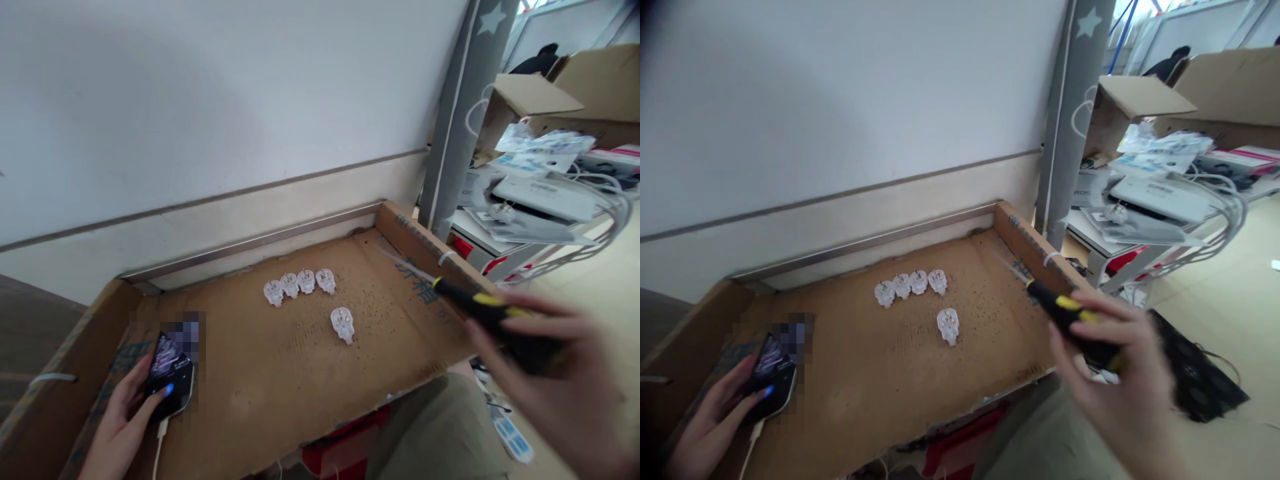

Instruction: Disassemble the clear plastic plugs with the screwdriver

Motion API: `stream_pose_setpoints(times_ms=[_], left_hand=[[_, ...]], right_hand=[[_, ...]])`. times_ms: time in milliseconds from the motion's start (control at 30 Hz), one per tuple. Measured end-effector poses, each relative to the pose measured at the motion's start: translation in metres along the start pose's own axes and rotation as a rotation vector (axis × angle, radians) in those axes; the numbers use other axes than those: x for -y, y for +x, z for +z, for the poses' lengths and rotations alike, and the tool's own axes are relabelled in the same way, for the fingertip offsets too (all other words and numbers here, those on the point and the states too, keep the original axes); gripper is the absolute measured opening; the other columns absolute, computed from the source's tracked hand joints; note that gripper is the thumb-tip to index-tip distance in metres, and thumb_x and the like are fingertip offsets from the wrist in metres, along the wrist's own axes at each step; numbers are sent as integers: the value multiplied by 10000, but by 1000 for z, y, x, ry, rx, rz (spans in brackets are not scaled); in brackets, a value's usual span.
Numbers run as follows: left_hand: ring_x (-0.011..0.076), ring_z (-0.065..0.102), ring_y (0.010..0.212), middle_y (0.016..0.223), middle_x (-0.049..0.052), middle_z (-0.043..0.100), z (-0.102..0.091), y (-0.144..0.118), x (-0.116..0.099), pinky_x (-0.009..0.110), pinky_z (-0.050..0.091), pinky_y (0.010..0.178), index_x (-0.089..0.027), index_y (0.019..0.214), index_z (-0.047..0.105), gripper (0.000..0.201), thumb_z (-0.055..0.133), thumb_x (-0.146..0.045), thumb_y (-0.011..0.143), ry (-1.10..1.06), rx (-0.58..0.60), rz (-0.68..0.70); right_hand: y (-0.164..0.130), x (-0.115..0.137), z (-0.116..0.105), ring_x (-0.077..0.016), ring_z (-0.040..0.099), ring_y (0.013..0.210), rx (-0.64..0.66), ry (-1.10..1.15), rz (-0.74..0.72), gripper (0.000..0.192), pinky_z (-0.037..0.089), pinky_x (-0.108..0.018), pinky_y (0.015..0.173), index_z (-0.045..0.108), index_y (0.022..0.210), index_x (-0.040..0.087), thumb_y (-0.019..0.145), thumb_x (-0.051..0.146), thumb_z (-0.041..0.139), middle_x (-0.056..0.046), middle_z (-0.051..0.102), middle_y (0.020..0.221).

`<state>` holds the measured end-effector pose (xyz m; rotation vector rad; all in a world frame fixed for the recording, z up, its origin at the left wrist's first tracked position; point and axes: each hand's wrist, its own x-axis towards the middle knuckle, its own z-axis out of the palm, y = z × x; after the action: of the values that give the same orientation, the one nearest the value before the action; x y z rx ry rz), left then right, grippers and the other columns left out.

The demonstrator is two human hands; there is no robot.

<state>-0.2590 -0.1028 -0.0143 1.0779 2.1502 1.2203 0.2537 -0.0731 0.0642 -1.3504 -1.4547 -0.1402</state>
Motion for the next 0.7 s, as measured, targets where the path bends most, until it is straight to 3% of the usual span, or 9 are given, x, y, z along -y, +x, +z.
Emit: stream_pose_setpoints(times_ms=[67,133,200,333,433,700], left_hand=[[257,304,1385,1494,64,376,2,-4,-13,393,206,1157,-180,1391,393,753,579,-454,714,-6,-15,-72],[230,322,1377,1486,59,390,5,-10,-28,366,198,1157,-158,1381,413,704,516,-444,746,-2,-37,-128],[212,331,1372,1483,52,397,9,-15,-40,347,190,1155,-148,1378,418,683,484,-429,759,16,-55,-147],[206,306,1385,1495,59,375,14,-20,-50,333,178,1154,-119,1398,381,711,489,-392,750,38,-50,-131],[216,293,1391,1503,65,357,13,-19,-48,340,174,1156,-102,1401,372,729,504,-365,734,36,-41,-128],[230,276,1399,1505,44,354,11,-19,-42,387,172,1160,-156,1409,367,736,540,-385,731,55,-12,-89]], right_hand=[[-42,-16,20,-212,593,920,145,-41,-105,179,493,-391,727,479,798,218,746,291,634,-67,570,1019],[-72,-25,37,-199,574,880,274,-136,-82,185,470,-369,729,452,784,197,795,321,588,-70,558,982],[-83,-26,49,-192,548,837,338,-225,-50,231,439,-352,732,481,855,187,822,397,572,-63,556,930],[-65,-16,67,-178,513,852,493,-252,-25,151,405,-294,709,524,978,198,879,302,478,-49,526,896],[-53,-14,77,-179,501,898,581,-186,56,197,406,-287,730,529,1052,211,876,246,447,-58,500,944],[-55,-21,87,-147,510,869,494,-32,173,170,421,-279,783,557,972,185,866,311,520,-53,509,928]])
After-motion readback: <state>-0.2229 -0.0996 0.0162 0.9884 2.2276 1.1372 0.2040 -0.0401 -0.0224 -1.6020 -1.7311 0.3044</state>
